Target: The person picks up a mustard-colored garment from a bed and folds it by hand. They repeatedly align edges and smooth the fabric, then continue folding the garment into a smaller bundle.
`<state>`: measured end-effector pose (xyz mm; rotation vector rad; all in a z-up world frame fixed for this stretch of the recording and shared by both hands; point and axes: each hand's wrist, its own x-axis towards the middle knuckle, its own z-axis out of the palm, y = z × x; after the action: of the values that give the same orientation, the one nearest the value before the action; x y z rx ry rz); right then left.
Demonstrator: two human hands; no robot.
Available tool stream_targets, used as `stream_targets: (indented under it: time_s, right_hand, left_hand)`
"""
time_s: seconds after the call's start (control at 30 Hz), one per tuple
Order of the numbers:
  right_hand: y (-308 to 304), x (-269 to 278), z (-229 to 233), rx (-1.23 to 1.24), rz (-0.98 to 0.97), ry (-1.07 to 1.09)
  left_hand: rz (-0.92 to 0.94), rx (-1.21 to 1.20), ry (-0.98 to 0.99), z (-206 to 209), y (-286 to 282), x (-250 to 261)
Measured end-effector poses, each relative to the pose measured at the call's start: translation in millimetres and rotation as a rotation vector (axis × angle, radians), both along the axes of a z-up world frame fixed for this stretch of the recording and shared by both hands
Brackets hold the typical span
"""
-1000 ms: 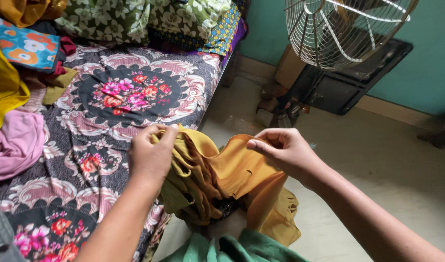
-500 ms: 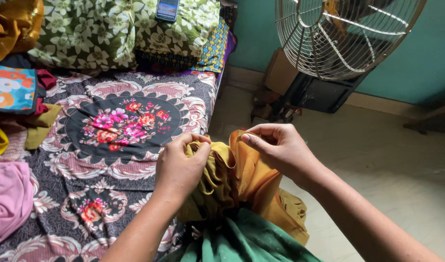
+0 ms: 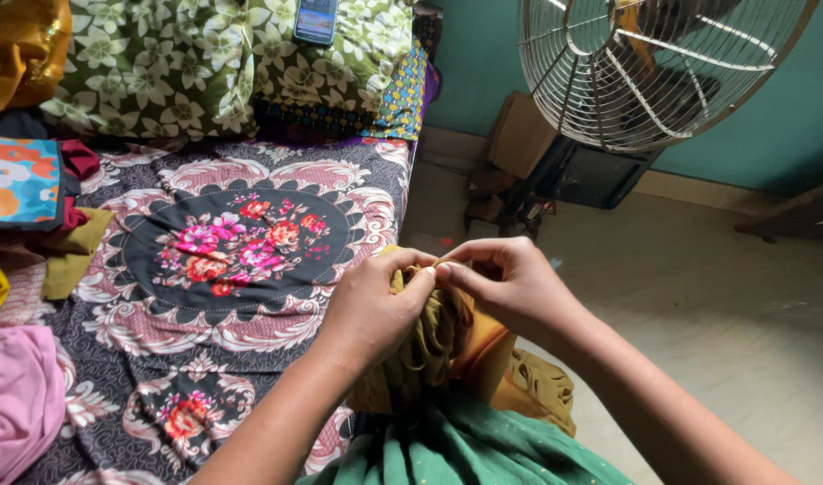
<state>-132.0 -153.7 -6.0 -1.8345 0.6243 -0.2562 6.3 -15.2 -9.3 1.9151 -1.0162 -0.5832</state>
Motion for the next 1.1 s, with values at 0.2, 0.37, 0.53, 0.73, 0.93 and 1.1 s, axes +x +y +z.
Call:
stream_targets:
  time_s: [0.2, 0.37, 0.53, 0.73, 0.93, 1.1]
  right_hand:
    - [19.0, 8.4, -0.6, -0.101, -0.046, -0.01]
    - [30.5, 5.5, 9.3, -0.245, -0.143, 0.046]
    - [31.3, -9.6, 13.0, -0.269, -0.083, 0.12]
    - [27.2, -23.1, 7.9, -0.354, -0.095, 0.166]
    - [21.0, -52.8, 1.7, -0.338, -0.083, 0.167]
    - [10.0, -86.4, 7.8, -0.26, -0.069, 0.229]
  left_hand:
    - [0.007, 0.025, -0.013, -7.0, -4.7, 12.0]
    - [0.049, 0.12, -0.028, -6.6, -2.7, 17.0]
    - [0.059, 0.1, -0.032, -6.5, 0.7, 20.1]
    - [0.101, 0.092, -0.06, -11.5, -0.8, 23.5]
    - [0.244, 0.132, -0.069, -10.0, 6.9, 21.0]
    - [0.353, 0.136, -0.042, -10.2, 17.0, 6.4]
